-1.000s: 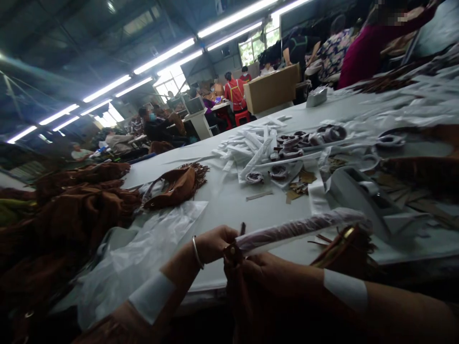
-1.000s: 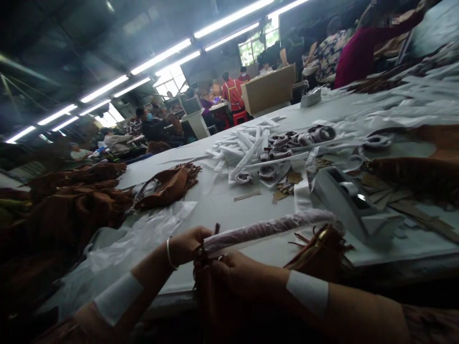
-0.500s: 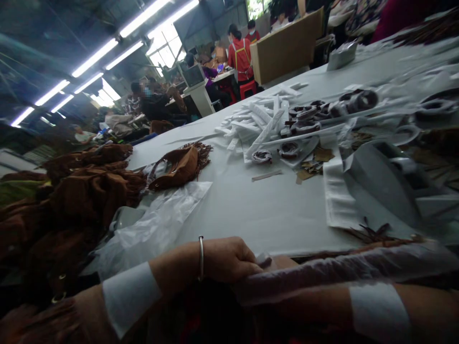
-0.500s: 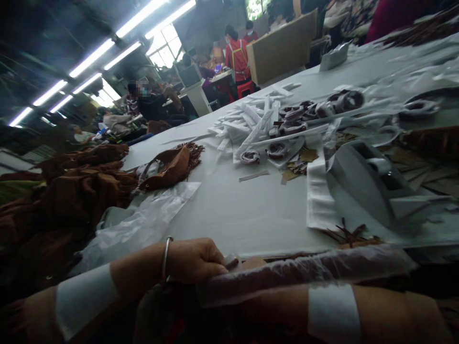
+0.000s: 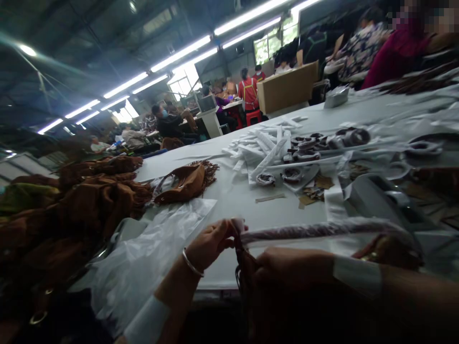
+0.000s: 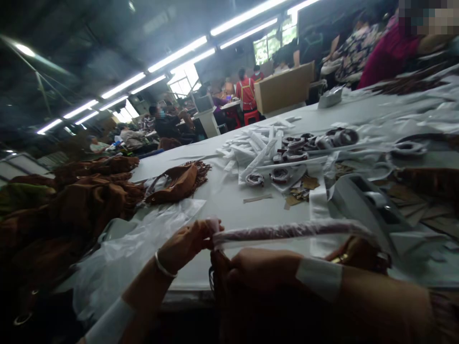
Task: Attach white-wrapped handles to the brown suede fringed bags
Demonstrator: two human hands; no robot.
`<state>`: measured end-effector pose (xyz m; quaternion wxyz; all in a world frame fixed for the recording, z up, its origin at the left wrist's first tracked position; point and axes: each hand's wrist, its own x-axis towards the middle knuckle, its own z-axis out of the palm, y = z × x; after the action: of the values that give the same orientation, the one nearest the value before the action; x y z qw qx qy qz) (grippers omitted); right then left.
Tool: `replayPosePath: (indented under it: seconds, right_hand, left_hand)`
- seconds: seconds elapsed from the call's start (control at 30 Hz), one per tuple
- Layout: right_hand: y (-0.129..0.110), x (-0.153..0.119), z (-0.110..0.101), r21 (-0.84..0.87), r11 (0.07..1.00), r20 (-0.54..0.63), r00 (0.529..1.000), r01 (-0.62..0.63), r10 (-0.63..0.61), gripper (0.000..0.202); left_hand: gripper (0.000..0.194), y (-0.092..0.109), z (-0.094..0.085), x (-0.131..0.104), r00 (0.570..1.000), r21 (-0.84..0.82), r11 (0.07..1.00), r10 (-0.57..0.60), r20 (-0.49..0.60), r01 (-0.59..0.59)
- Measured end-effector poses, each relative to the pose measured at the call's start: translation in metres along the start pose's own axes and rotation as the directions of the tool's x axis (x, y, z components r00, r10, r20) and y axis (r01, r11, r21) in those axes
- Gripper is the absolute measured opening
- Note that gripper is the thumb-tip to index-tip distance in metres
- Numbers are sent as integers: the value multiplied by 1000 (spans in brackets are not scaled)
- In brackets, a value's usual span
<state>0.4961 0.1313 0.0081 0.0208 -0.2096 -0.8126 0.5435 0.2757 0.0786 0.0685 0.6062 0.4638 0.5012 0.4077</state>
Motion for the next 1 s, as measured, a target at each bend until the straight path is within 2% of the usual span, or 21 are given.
replayPosePath:
  seconds: [0.07, 0.2, 0.27, 0.33, 0.4, 0.47, 0.53, 0.6, 0.67, 0.73, 0.77, 0.83, 0.93, 1.0]
  right_hand:
    - [-4, 14, -16, -119, 992, 58, 997, -44, 51, 26]
    - [8, 40, -23, -186, 978, 11, 996, -89, 93, 30]
    - [17, 46, -19, -205, 968, -71, 989, -145, 133, 29]
    - [24, 47, -16, -280, 943, -224, 968, -178, 117, 28]
    - [26, 45, -16, -376, 911, -359, 933, -171, 27, 24]
    - [24, 45, -19, -465, 877, -421, 901, -118, -102, 20]
    - [22, 47, -23, -526, 847, -468, 858, -79, -210, 18]
    - [23, 51, -26, -586, 808, -506, 803, -53, -314, 17]
    - [26, 56, -27, -638, 769, -507, 766, -25, -396, 15]
    - [31, 61, -29, -647, 762, -507, 754, -14, -417, 16]
    - [33, 64, -32, -633, 774, -528, 747, -28, -404, 17]
    - [35, 69, -42, -595, 801, -571, 733, -60, -369, 18]
    - [34, 77, -61, -543, 839, -547, 777, -47, -311, 12]
    - [35, 84, -72, -488, 872, -539, 800, -39, -266, 14]
  left_hand:
    - [61, -17, -3, 12, 995, -88, 994, 64, -75, -71]
    - [54, -58, 2, 36, 977, -87, 996, -18, -213, 0]
    - [48, -76, 4, 46, 958, -98, 995, -54, -281, 27]
    - [47, -88, 3, 53, 948, -122, 992, -61, -311, 24]
    - [49, -94, 3, 59, 944, -162, 987, -38, -328, -17]
    - [50, -96, 5, 63, 924, -167, 984, -10, -383, -59]
    - [45, -97, 9, 68, 880, -74, 995, 27, -473, -70]
    - [35, -97, 14, 72, 821, 94, 994, 100, -562, -56]
    - [29, -97, 18, 76, 780, 262, 965, 187, -596, -31]
    - [30, -98, 20, 78, 762, 395, 919, 258, -593, -4]
    - [32, -98, 20, 80, 763, 441, 897, 282, -582, 4]
    - [36, -97, 18, 83, 791, 470, 882, 279, -544, 12]
    - [37, -97, 14, 90, 858, 435, 900, 203, -472, 26]
    - [37, -97, 12, 93, 885, 390, 919, 137, -446, 54]
